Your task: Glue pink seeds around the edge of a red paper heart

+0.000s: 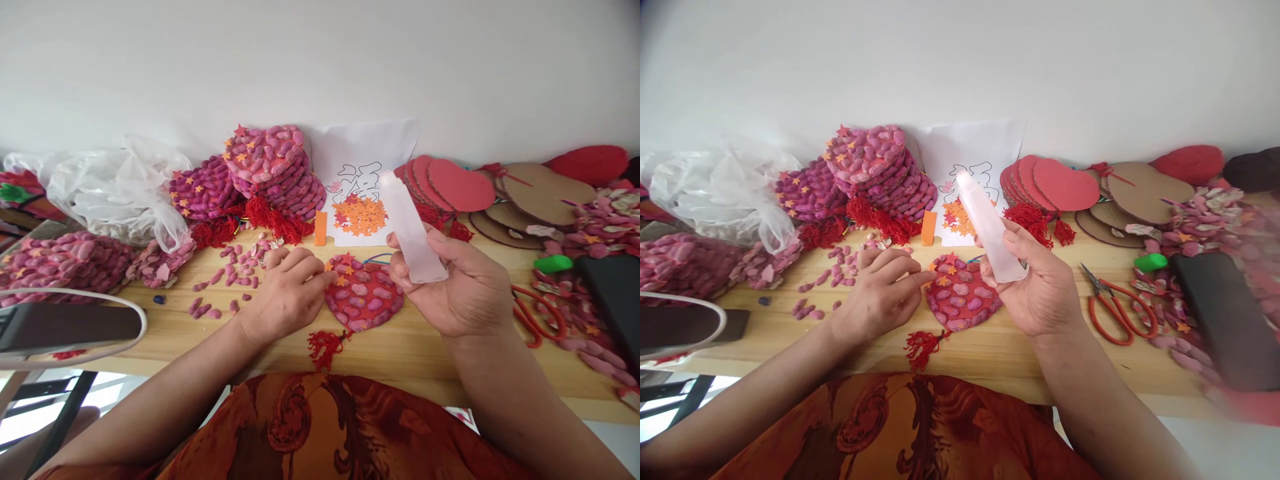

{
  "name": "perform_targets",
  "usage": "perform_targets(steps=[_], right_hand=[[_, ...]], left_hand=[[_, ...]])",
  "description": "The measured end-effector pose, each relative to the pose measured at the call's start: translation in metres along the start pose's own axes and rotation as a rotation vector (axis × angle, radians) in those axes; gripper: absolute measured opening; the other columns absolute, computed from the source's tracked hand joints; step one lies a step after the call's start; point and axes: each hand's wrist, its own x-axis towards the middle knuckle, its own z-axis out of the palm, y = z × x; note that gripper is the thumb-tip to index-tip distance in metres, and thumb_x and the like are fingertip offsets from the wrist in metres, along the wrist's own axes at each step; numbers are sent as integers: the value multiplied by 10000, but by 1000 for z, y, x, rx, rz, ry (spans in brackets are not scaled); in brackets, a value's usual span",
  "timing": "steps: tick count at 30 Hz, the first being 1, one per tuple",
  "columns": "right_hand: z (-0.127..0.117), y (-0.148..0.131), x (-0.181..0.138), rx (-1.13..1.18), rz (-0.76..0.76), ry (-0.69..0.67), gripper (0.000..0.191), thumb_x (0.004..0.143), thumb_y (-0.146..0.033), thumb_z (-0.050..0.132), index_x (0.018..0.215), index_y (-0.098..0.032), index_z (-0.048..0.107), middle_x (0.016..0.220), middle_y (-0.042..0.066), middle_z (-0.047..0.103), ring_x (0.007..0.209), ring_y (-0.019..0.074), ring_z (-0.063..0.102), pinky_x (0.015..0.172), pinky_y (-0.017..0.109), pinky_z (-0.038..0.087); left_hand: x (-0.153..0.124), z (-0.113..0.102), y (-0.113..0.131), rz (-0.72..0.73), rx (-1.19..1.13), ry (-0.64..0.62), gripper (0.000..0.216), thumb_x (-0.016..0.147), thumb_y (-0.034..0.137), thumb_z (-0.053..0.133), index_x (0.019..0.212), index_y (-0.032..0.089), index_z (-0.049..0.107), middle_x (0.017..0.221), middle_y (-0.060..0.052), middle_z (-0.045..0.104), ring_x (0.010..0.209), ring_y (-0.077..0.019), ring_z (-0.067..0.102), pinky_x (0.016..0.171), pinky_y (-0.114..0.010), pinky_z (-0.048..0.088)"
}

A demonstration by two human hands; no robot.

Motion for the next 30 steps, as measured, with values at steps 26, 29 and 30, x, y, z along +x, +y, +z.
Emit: perform_targets(steps=[26, 29, 30], right_hand=[[3, 1, -1, -44, -3, -37, 208, 770, -301, 733, 953, -202, 749, 880, 75, 725, 585, 154, 555, 492, 288, 411], [4, 1, 1, -51, -1, -25, 263, 726, -311, 751, 961, -195, 727, 857, 71, 722, 581, 159, 560, 496, 290, 412], [4, 1, 2, -51, -4, -11, 280, 715, -306, 761, 967, -192, 720, 861, 71, 722, 593, 160, 565, 505, 291, 423]], left_hand=[[-2, 3, 9, 159, 76, -184, 201, 1053, 160, 482, 1027, 175, 681, 1072, -42, 696, 1076, -223, 556, 896, -408, 365], [-2, 5, 9, 122, 54, -157, 187, 1035, 147, 508, 1039, 179, 692, 1032, -40, 707, 1045, -214, 569, 899, -403, 368], [-2, 5, 9, 97, 45, -136, 181, 1023, 137, 525, 1057, 185, 696, 1015, -39, 710, 1027, -208, 575, 898, -402, 368]])
